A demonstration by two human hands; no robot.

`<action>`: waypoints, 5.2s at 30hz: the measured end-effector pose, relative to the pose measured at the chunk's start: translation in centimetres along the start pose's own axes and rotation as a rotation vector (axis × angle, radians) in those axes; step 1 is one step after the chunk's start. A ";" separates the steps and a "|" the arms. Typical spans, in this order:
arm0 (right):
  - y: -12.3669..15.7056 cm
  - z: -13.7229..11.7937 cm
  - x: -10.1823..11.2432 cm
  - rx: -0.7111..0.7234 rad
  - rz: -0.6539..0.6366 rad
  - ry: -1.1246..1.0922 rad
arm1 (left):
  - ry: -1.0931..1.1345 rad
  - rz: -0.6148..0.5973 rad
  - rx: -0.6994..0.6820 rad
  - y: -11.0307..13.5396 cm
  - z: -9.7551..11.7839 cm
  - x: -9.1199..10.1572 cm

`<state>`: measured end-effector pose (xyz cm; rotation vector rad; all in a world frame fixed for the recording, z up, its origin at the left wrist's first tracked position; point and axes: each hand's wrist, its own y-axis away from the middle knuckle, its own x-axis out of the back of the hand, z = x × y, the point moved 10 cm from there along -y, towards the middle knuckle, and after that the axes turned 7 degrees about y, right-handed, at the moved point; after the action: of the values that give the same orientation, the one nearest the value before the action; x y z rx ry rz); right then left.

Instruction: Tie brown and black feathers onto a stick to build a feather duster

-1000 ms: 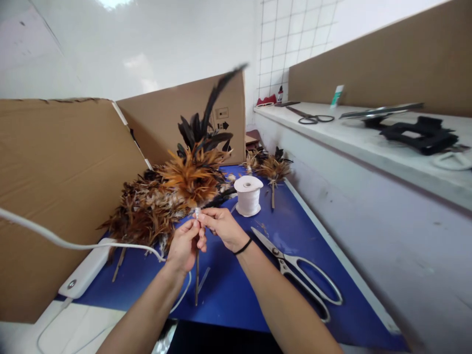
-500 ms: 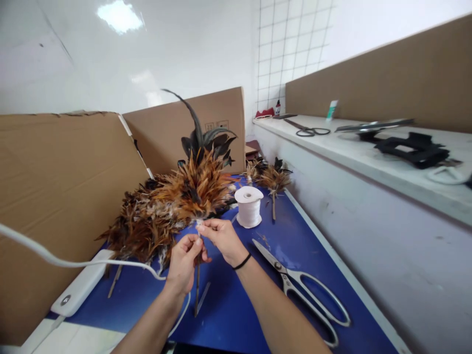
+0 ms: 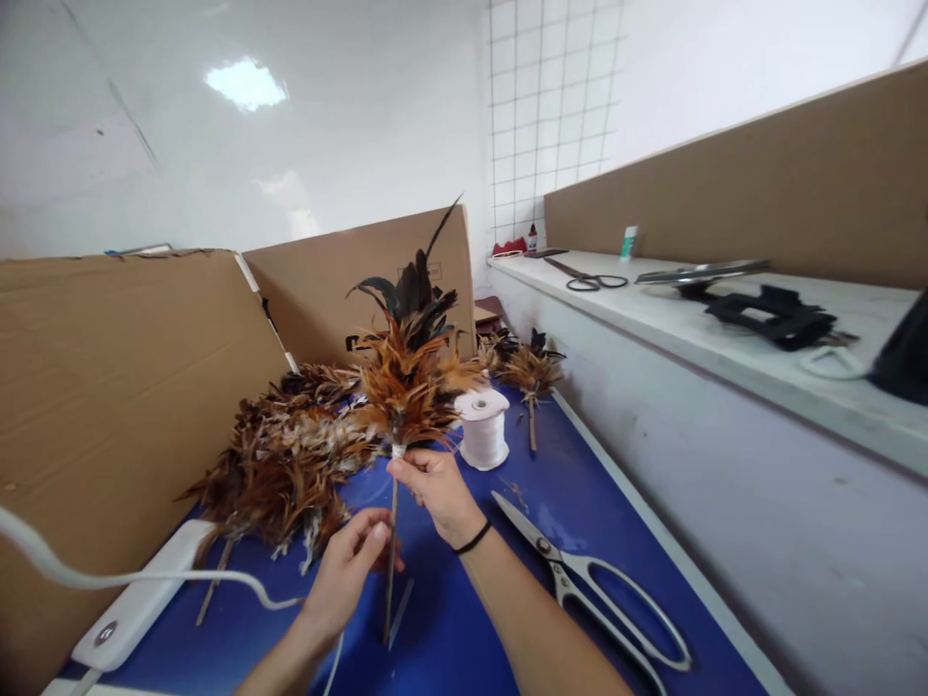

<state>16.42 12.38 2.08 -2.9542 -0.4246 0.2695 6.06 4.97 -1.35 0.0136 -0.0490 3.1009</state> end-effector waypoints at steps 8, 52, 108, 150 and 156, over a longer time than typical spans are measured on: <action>-0.2 -0.1 1.6 0.007 0.071 -0.036 | -0.813 0.123 -0.063 2.6 -1.4 9.5; 0.7 -1.3 0.4 0.031 0.048 0.041 | 0.578 0.255 0.004 -3.3 1.9 -1.9; 0.8 -1.2 -0.5 0.040 0.013 0.084 | 0.558 0.207 0.034 -1.9 1.2 -1.1; 2.7 -13.2 6.8 0.310 0.395 0.390 | -0.298 0.389 -0.492 2.5 7.0 3.6; 1.1 -12.1 6.0 0.190 0.326 0.402 | -0.354 0.374 -0.521 3.0 6.9 3.6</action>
<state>24.77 11.69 12.78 -2.7754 0.1270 -0.2376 2.37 1.88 5.47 0.5958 -0.9640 3.2844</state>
